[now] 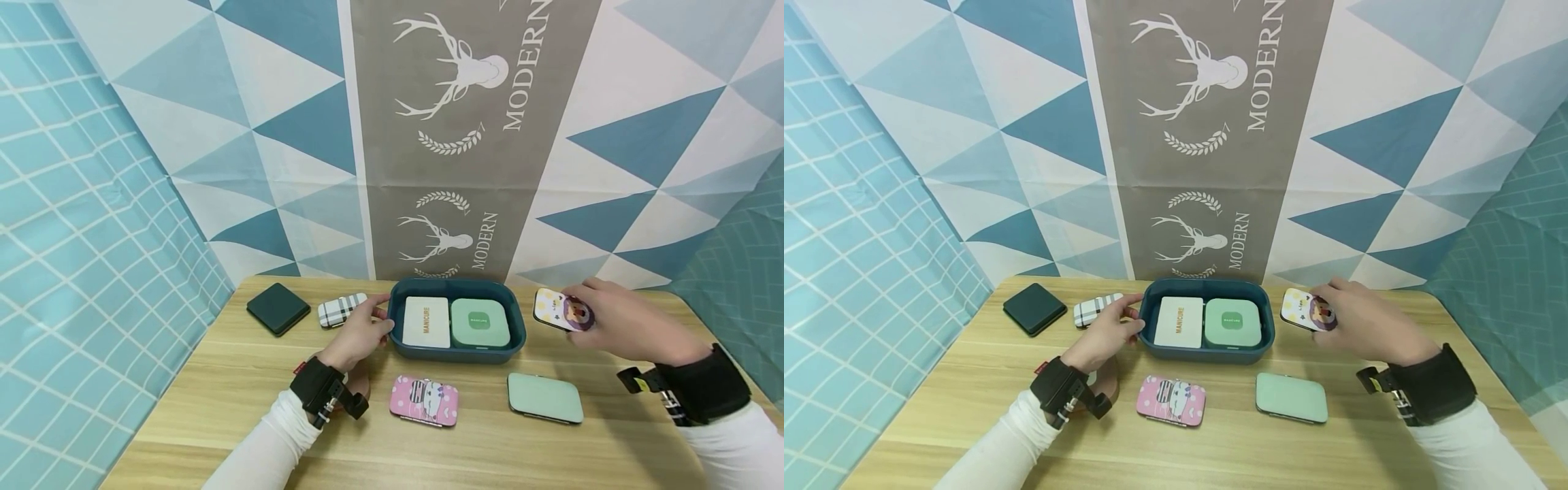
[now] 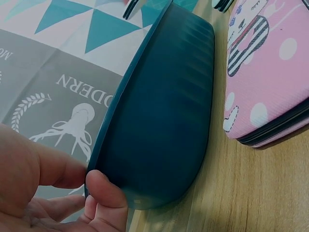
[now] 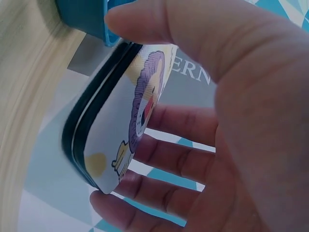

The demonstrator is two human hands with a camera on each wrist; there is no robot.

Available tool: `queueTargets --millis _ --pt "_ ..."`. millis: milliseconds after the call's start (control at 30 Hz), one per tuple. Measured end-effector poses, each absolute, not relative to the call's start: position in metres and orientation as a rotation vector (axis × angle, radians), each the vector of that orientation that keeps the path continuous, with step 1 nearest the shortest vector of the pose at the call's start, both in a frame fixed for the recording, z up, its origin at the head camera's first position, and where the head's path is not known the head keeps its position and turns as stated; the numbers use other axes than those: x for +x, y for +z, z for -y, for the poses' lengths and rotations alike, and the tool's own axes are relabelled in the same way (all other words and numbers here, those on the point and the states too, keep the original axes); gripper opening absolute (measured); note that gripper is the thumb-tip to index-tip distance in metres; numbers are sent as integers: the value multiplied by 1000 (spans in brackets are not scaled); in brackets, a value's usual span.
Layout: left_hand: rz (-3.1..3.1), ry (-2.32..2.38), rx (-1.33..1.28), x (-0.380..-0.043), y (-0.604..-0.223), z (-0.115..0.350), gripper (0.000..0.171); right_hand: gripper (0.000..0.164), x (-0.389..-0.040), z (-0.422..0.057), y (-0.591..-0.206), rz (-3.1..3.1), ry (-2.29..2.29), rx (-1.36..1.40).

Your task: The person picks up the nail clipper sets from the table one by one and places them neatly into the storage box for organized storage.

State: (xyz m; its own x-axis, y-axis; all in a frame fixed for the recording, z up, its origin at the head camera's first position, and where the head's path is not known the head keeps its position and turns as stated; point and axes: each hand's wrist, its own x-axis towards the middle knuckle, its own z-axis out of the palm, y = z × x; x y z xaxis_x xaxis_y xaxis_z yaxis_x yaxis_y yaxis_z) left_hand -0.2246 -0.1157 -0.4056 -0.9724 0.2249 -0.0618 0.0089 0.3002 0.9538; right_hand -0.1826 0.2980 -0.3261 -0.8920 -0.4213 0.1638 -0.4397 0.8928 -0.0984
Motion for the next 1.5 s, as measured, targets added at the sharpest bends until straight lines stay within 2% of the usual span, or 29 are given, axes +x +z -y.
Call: queueTargets --millis 500,833,1133,1500 --pt "-2334 1771 227 -222 -402 117 56 56 -195 -285 -324 2895 209 728" --pt "-2313 1769 228 -205 -374 113 55 52 -206 -273 -322 2881 220 767" --pt "-2325 1757 238 -203 -372 112 55 57 -219 -261 -324 2855 229 820" --pt "-2324 1763 243 -222 -401 116 57 61 -234 -241 -328 2868 186 809"
